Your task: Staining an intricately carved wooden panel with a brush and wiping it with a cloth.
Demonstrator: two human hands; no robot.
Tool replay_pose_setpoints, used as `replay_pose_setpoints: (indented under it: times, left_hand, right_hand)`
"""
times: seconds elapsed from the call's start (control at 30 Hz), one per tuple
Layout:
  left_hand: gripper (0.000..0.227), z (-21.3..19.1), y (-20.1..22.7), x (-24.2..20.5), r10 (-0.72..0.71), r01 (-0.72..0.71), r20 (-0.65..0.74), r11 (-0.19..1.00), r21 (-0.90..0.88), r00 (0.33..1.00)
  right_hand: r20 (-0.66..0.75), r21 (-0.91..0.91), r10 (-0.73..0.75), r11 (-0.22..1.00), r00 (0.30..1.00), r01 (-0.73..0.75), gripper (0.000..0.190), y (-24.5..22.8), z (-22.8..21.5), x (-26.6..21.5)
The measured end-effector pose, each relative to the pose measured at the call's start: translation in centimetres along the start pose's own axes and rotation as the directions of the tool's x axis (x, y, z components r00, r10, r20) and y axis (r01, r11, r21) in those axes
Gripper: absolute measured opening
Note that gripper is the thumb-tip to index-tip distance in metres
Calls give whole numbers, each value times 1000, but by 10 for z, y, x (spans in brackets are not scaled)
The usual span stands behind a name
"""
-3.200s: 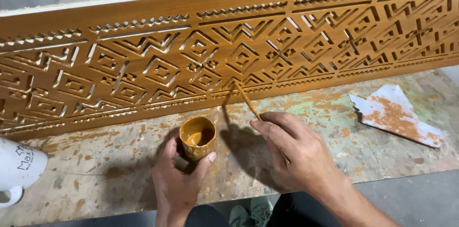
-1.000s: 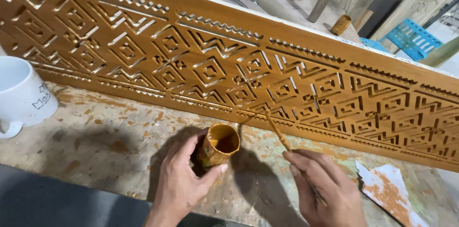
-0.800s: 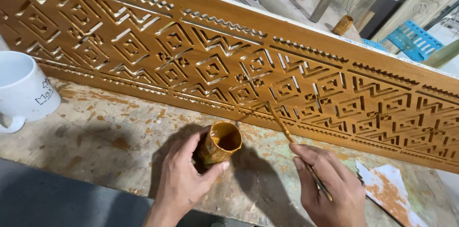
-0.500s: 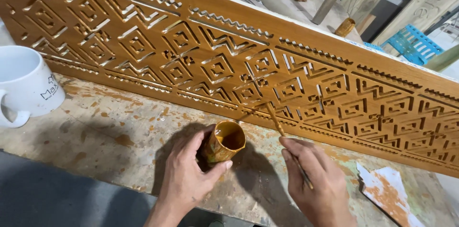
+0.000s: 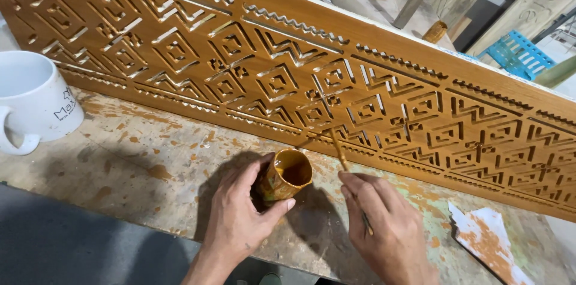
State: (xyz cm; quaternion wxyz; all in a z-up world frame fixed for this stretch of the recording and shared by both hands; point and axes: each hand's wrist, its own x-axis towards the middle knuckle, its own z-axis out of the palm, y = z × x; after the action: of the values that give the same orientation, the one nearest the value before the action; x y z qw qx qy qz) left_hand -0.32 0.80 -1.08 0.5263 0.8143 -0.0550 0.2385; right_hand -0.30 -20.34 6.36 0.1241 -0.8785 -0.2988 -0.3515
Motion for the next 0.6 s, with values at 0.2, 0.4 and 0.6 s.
replay_pose_setpoints:
  times: [0.2,0.4,0.6]
  left_hand:
    - [69,2,-1,-1,-1,1,-5,1000,-9,1000]
    - [69,1,-3,-1,-45,44,14,999,7,999]
    - [68,1,-3,-1,-18,18,-1,1000,5,1000]
  right_hand:
    - [-13,13,64,998,998,-64,21,5,-2,-6]
    - [-40,-56,33,998,999,-35,22,3,-9,-8]
    - [-36,-22,74,997,997,-74,21,2,-12,-9]
